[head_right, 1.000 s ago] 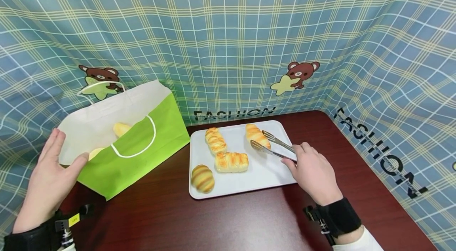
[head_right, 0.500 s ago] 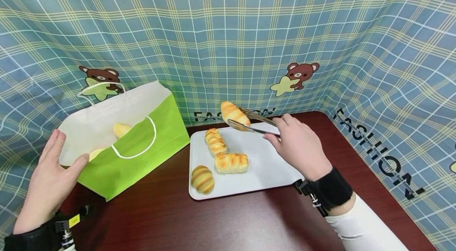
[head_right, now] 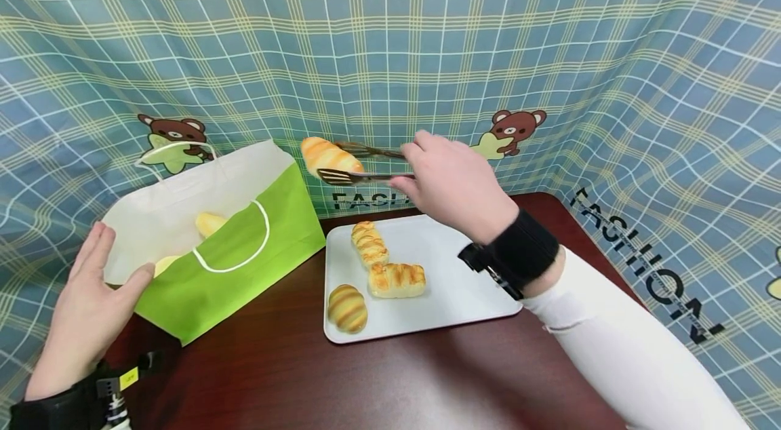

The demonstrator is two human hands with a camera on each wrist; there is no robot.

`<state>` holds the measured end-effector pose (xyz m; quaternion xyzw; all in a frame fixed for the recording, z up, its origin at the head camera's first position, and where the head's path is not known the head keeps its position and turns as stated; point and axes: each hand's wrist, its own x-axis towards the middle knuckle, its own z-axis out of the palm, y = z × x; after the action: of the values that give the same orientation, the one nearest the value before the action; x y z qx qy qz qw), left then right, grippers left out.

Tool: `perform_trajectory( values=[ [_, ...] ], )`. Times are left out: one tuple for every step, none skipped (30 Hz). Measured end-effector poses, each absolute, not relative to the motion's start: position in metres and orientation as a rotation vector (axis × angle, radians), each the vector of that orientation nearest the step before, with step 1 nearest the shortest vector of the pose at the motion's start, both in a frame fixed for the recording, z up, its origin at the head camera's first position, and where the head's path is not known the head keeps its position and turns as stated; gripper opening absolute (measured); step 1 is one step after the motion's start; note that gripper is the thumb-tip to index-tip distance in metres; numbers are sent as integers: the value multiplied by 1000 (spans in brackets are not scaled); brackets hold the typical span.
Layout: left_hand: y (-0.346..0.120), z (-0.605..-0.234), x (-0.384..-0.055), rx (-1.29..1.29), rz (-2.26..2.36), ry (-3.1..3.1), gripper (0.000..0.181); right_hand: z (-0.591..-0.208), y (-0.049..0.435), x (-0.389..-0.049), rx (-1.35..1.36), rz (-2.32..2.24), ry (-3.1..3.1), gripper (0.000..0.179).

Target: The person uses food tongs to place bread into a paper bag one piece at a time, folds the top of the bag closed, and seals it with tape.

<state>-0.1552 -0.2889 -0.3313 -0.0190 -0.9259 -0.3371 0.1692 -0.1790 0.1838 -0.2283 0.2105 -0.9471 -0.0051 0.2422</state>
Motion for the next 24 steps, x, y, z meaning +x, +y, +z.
perform_trajectory(
  values=[
    [-289, -331, -155, -55, -958, -2633, 78, -223, 178, -182, 595, -28, -2590, 51],
    [-288, -331, -155, -58, -960, -2633, 78, -218, 173, -185, 610, -39, -2597, 51],
    [-288, -331, -155, -60, -962, -2634, 78, -213, 167, -187, 626, -43, -2605, 51],
    [-288, -331, -155, -62, -963, -2635, 78, -209, 162, -190, 646, -51, -2609, 51],
    [-288, -332, -155, -61, -967, -2637, 78, -205, 156, -192, 663, -60, -2617, 50],
    [-288, -332, -155, -61, -970, -2640, 78, -201, 150, -195, 680, -67, -2626, 48],
    [-288, -332, -155, -61, -972, -2641, 78, -197, 144, -198, 701, -72, -2631, 46],
    [-289, -332, -155, -61, -975, -2641, 78, -193, 138, -201, 717, -78, -2634, 44],
    [-289, -332, -155, -57, -975, -2643, 79, -190, 133, -204, 732, -84, -2637, 42],
    [-289, -332, -156, -56, -975, -2643, 79, -188, 127, -208, 743, -96, -2646, 40],
    [-289, -333, -156, -55, -977, -2644, 79, -185, 122, -212, 749, -109, -2661, 38],
    [-289, -333, -156, -55, -975, -2644, 79, -183, 117, -215, 757, -122, -2672, 38],
    [-289, -333, -156, -55, -975, -2644, 79, -181, 111, -219, 767, -131, -2685, 38],
    [-289, -333, -156, -54, -974, -2646, 79, -179, 106, -223, 775, -138, -2706, 38],
    [-289, -333, -156, -55, -973, -2647, 79, -178, 101, -226, 783, -140, -2725, 38],
    [-290, -333, -156, -56, -971, -2646, 79, -177, 96, -230, 793, -138, -2740, 39],
    [-290, -333, -156, -52, -969, -2649, 79, -176, 92, -233, 806, -128, -2753, 38],
    [-290, -333, -156, -50, -966, -2650, 79, -175, 87, -237, 817, -120, -2766, 38],
    [-290, -332, -156, -47, -964, -2652, 79, -175, 82, -240, 828, -109, -2781, 37],
    [-290, -332, -156, -45, -962, -2654, 79, -175, 78, -243, 838, -101, -2793, 36],
    [-289, -332, -156, -43, -961, -2655, 79, -176, 74, -246, 847, -91, -2800, 35],
    [-289, -331, -156, -42, -957, -2657, 79, -176, 69, -249, 854, -91, -2809, 35],
    [-288, -331, -156, -41, -956, -2660, 79, -177, 66, -252, 862, -89, -2821, 34],
    [-288, -331, -156, -45, -953, -2659, 79, -178, 62, -255, 868, -92, -2832, 34]
  ],
)
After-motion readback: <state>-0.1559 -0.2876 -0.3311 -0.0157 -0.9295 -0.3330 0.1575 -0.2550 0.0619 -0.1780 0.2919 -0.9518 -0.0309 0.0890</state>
